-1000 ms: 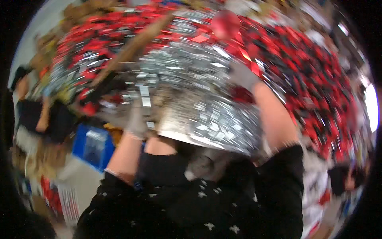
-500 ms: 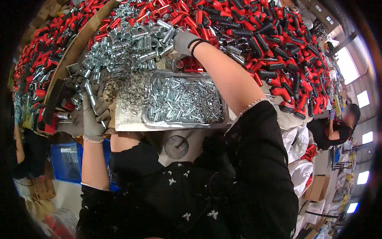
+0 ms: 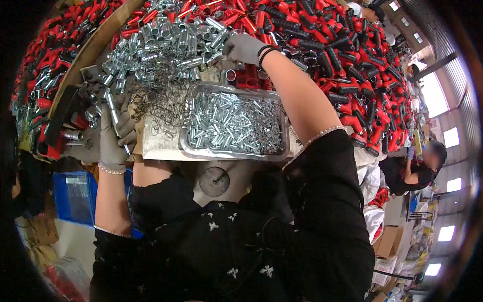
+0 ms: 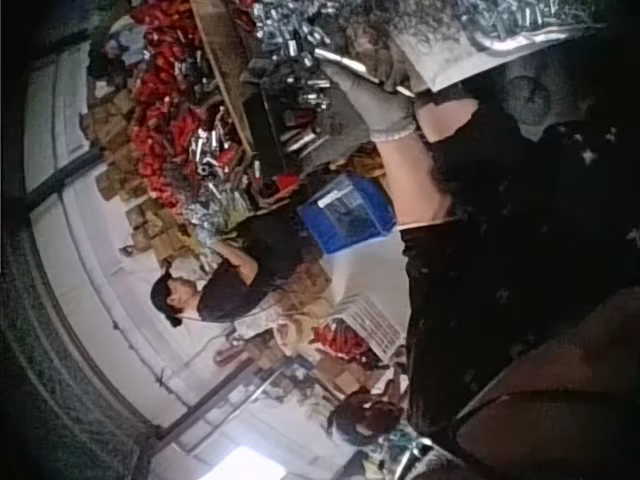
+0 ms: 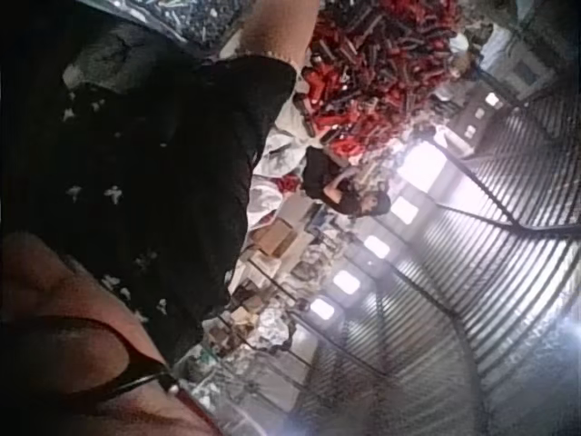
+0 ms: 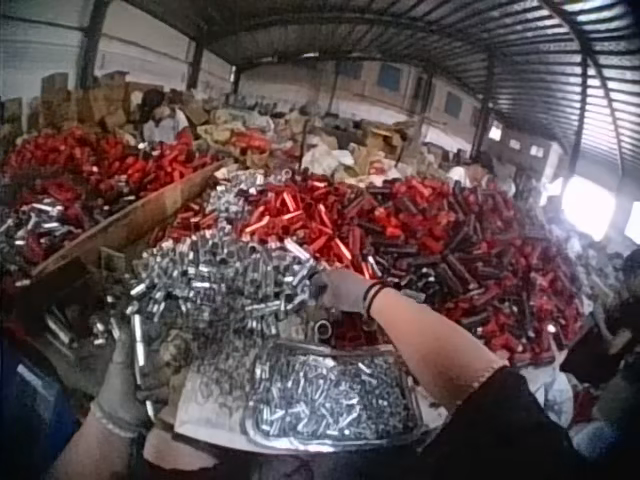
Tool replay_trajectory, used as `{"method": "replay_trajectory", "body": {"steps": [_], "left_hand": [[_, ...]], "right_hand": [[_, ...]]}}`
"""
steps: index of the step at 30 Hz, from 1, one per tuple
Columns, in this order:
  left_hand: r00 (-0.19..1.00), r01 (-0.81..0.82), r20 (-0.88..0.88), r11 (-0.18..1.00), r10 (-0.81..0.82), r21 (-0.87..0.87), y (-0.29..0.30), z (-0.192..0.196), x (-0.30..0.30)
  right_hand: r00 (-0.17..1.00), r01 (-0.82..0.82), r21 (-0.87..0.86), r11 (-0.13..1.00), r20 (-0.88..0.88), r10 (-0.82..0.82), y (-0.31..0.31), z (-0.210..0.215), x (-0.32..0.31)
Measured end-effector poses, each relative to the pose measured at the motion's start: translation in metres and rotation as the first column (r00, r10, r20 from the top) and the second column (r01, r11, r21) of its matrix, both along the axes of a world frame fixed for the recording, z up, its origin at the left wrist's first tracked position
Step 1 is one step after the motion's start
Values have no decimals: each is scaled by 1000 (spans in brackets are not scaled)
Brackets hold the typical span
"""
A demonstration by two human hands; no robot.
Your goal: Assembling T-handle wrenches by inserting metal shafts into handles and securing them.
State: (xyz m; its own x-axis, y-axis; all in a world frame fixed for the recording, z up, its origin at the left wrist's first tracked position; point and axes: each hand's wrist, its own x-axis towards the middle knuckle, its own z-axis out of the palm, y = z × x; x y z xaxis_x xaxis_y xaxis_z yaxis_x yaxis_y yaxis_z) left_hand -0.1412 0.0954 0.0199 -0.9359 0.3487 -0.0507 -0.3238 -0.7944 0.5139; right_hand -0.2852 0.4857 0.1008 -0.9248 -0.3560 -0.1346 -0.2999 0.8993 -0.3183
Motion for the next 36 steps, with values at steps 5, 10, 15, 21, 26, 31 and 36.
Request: {"method": "replay_trajectory", "body": {"steps": [5,10,15,21,26,31,36], "left_hand": [[1000,-11,-3,1000,11,26,2,0,0],[1000,-4,7,1000,4,15,0,0,-1],[1000,27,1,998,-27,51,1,-1,1],[1000,24,4,995,-25,92,0,-7,1],[1000,-1,-14,999,1,54,-1,-5,0],[1000,19,-3,998,-18,67,-3,-6,-2],[999,46,-23,995,-44,91,-2,-4,-1]], "right_hand": [[969,30,273,962,-244,38,-5,-18,-9],[960,87,592,801,-265,91,-17,-30,-3],[967,71,609,790,-237,95,-22,-25,0],[955,140,519,843,-294,23,-24,-32,-10],[946,139,353,925,-323,-20,-8,-27,-2],[961,171,363,916,-265,-74,-8,-5,19],[942,278,176,944,-242,-232,-4,-10,9]]}}
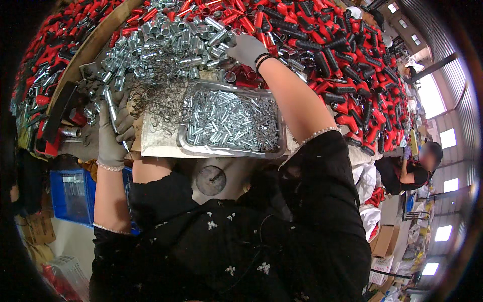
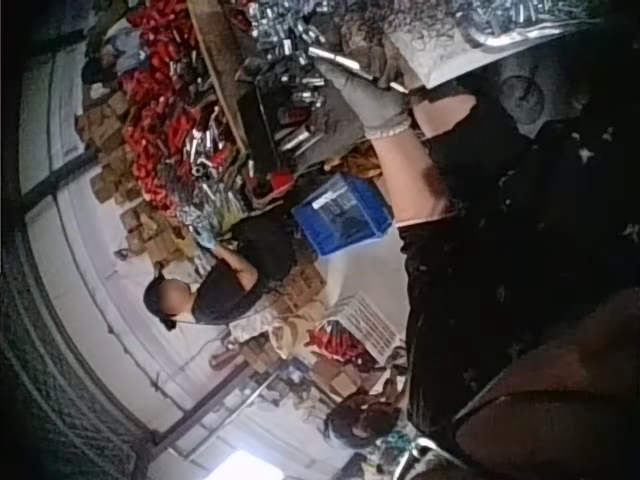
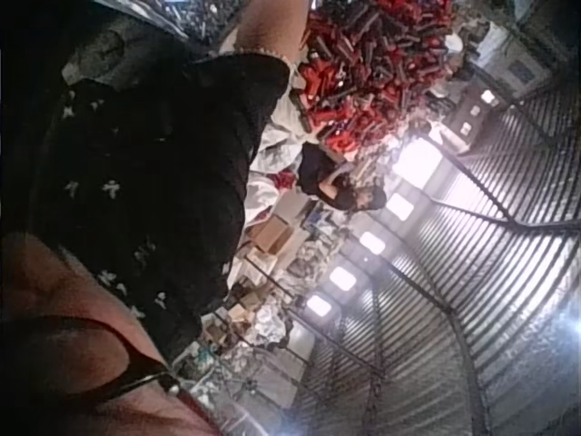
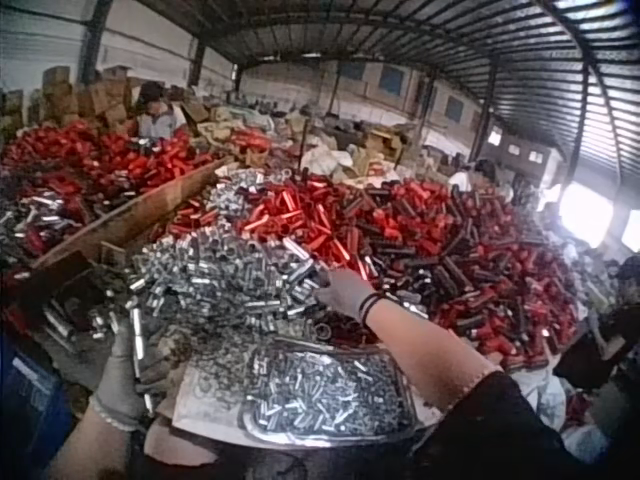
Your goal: Assembling T-handle wrenches by inserting metal shafts into handles and securing them.
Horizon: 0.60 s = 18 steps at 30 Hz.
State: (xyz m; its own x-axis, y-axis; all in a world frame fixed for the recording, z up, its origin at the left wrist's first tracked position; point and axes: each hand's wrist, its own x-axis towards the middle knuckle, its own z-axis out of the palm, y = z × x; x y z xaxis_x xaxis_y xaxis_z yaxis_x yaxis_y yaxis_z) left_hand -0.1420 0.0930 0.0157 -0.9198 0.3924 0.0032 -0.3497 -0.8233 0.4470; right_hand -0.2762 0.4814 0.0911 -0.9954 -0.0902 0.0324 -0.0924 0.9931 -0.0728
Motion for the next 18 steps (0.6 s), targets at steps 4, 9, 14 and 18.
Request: {"method": "replay_trajectory", "body": {"steps": [4,9,14,18], "left_hand": [[999,-25,27,1000,25,-10,0,-2,-1],[999,-45,17,998,46,-31,1,-2,-1],[1000,-21,22,999,21,-26,0,1,-1],[996,-71,58,997,73,-27,1,-1,1]], "right_hand": [[963,-263,-285,922,-18,269,-3,-1,-10],[945,-323,-85,942,17,326,-11,-5,-4],[942,-331,347,877,62,331,-6,-17,-8],[920,-388,325,863,76,385,-14,6,1]]}}
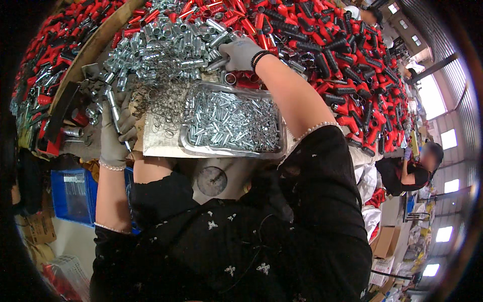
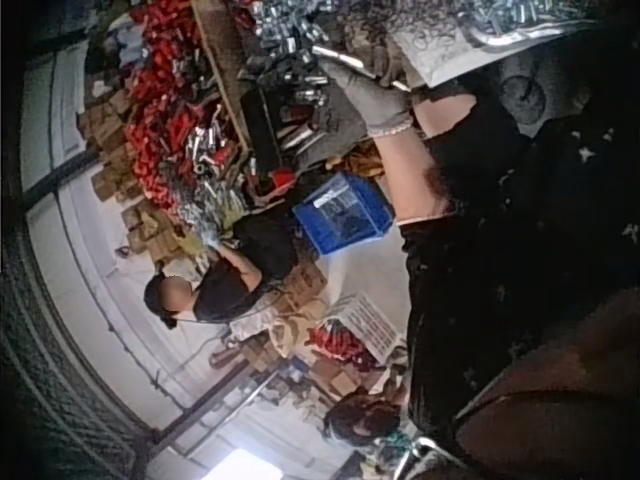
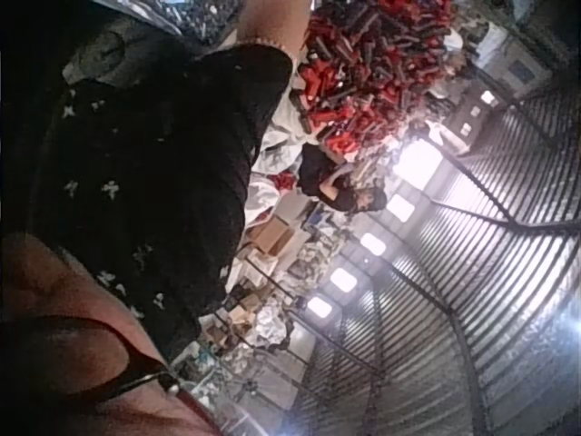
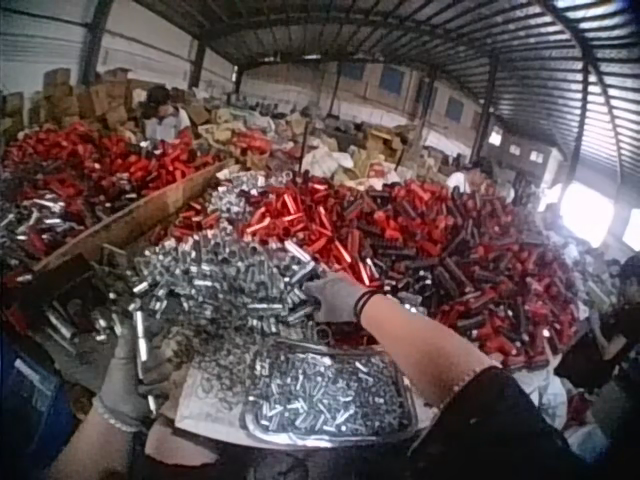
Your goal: Assembling T-handle wrenches by inserting metal shafts into handles and securing them.
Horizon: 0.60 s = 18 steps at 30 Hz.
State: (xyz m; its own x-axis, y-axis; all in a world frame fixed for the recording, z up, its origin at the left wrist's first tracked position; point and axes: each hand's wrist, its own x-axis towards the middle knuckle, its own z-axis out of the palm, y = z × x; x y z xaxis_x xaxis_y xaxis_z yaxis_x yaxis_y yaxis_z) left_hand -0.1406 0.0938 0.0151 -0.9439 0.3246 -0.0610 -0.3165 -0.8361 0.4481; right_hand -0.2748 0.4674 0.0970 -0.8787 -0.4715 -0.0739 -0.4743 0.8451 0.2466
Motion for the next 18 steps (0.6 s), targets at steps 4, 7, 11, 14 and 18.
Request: {"method": "replay_trajectory", "body": {"steps": [4,7,11,14,18], "left_hand": [[1000,-27,0,998,27,-56,4,5,1],[1000,19,-14,999,-19,-44,2,4,1],[1000,19,-11,999,-19,-39,2,2,1],[1000,13,-8,999,-14,-33,3,2,-1],[1000,-5,20,999,6,-51,5,9,0]], "right_hand": [[963,166,-316,934,257,-84,14,29,-6],[912,268,-417,869,399,-89,13,48,-6],[934,348,-853,389,350,-68,10,44,-13],[966,236,-489,840,211,-149,13,26,-12],[983,181,-60,982,20,-180,5,-29,-28]]}}
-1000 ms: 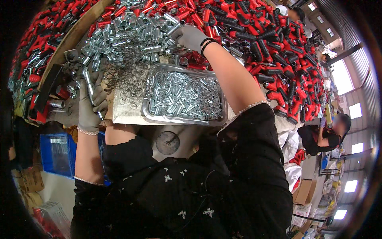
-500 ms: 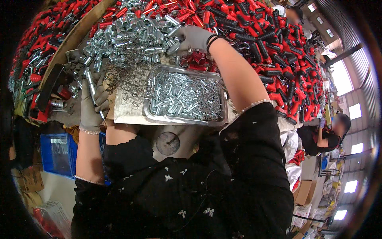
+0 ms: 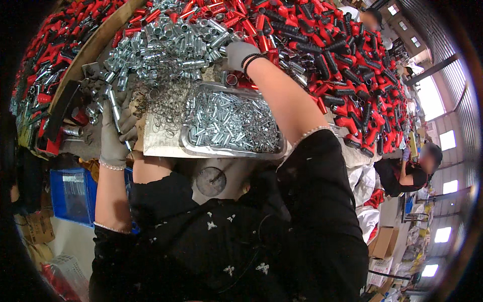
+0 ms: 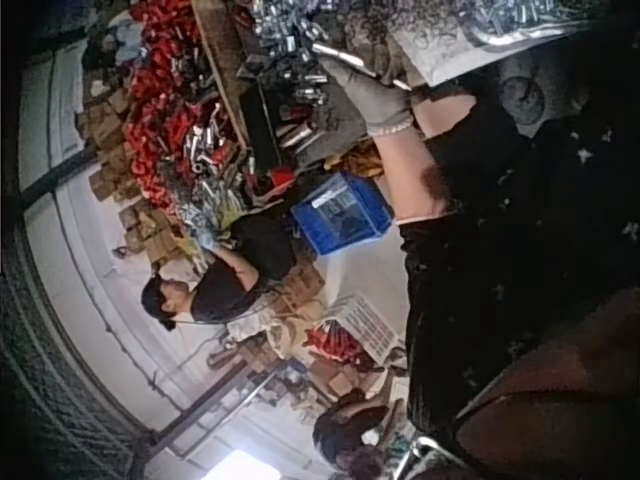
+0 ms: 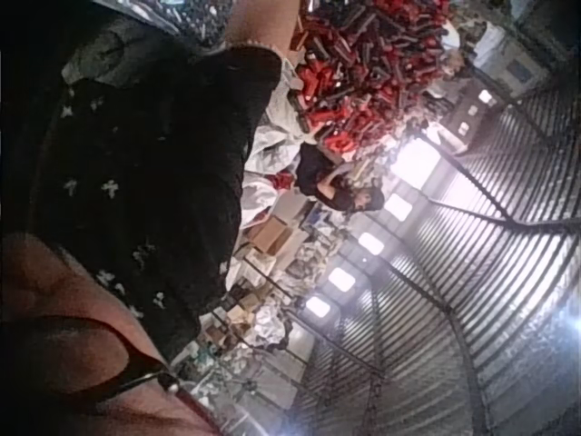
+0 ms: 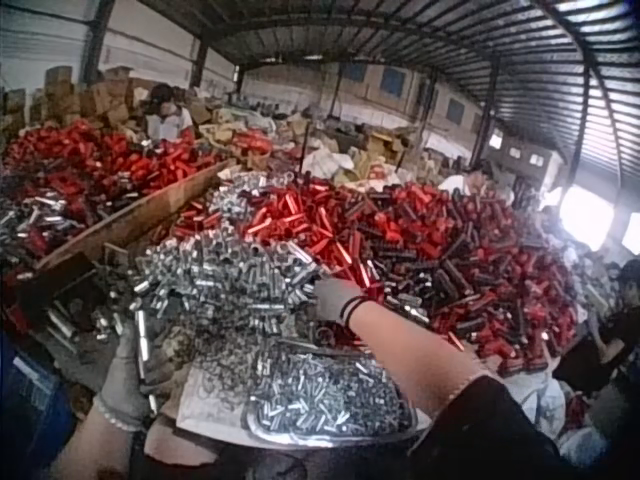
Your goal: Assembling T-handle wrenches by inserting metal shafts into handles and securing them.
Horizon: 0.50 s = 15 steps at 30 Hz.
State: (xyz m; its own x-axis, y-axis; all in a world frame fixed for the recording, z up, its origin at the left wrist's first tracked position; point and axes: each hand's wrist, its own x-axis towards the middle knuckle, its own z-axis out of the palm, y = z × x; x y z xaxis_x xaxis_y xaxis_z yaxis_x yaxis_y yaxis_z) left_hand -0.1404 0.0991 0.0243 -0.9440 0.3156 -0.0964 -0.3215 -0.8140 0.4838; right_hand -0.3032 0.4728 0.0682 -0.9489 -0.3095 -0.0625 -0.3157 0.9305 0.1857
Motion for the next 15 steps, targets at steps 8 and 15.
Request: {"method": "replay_trajectory", "body": {"steps": [8,15], "left_hand": [[999,-47,-24,995,45,-83,4,5,8],[1000,-3,-8,1000,3,9,-2,1,6]], "right_hand": [[987,-27,-338,941,140,78,10,4,8],[987,57,-355,933,158,0,-6,18,25]]}}
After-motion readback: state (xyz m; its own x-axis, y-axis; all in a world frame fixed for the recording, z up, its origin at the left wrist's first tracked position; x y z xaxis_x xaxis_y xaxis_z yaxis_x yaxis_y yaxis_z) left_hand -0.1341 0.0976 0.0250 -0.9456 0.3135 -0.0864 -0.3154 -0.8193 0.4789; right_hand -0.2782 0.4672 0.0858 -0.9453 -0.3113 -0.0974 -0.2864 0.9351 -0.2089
